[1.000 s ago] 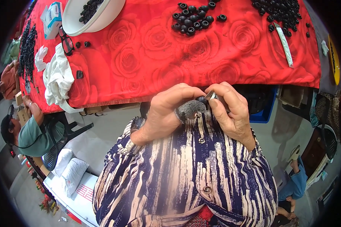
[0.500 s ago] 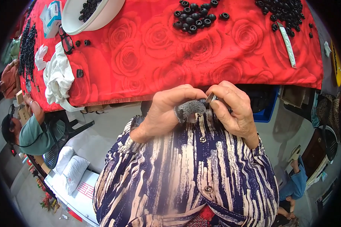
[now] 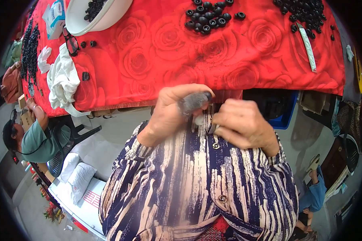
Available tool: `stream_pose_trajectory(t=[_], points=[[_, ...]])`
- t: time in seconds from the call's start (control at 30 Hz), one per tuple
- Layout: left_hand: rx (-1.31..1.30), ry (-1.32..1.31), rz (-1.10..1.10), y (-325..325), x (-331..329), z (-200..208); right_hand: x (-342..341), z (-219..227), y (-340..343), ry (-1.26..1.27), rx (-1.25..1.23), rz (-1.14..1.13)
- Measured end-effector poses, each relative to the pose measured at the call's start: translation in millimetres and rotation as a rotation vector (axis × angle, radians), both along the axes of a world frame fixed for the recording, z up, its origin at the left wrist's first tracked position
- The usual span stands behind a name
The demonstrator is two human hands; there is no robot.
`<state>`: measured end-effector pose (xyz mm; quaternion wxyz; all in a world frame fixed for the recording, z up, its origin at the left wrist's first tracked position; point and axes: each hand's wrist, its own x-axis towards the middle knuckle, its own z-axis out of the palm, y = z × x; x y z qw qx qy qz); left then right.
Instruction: The person assembles small black rings onto grey cylindrical parts by hand, taking the rings from a white bowl and attaching them to the cylindrical bases.
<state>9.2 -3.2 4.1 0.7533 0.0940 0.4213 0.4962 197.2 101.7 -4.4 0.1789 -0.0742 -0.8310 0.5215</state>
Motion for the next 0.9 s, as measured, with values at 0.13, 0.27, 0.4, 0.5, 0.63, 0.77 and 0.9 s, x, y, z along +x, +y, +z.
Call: stream_pose_trajectory(t=[0.13, 0.27, 0.4, 0.5, 0.63, 0.77, 0.9], points=[[0.109, 0.108, 0.045, 4.7, 3.2, 2.8, 2.9, 1.5, 4.0, 0.022, -0.146, -0.228], [0.166, 0.132, 0.092, 2.6, 4.3, -2.0, -0.9, 3.1, 8.4, -0.006, -0.088, -0.297], [0.162, 0.180, 0.045, 4.2, 7.3, 7.1, -4.8, 4.5, 4.3, -0.026, -0.094, -0.325], [0.162, 0.233, 0.009, 2.4, 6.8, 6.2, -8.8, 5.2, -1.1, -0.031, -0.119, -0.325], [0.162, 0.273, 0.013, 1.1, 8.6, 5.8, -9.8, 3.4, -5.2, -0.026, -0.158, -0.332], [0.185, 0.279, 0.000, -1.5, 8.9, 3.3, -7.3, 4.1, -7.1, -0.040, -0.155, -0.321], [0.216, 0.325, -0.028, -2.6, 9.3, 0.1, -5.8, 0.9, -6.1, -0.003, -0.111, -0.317]])
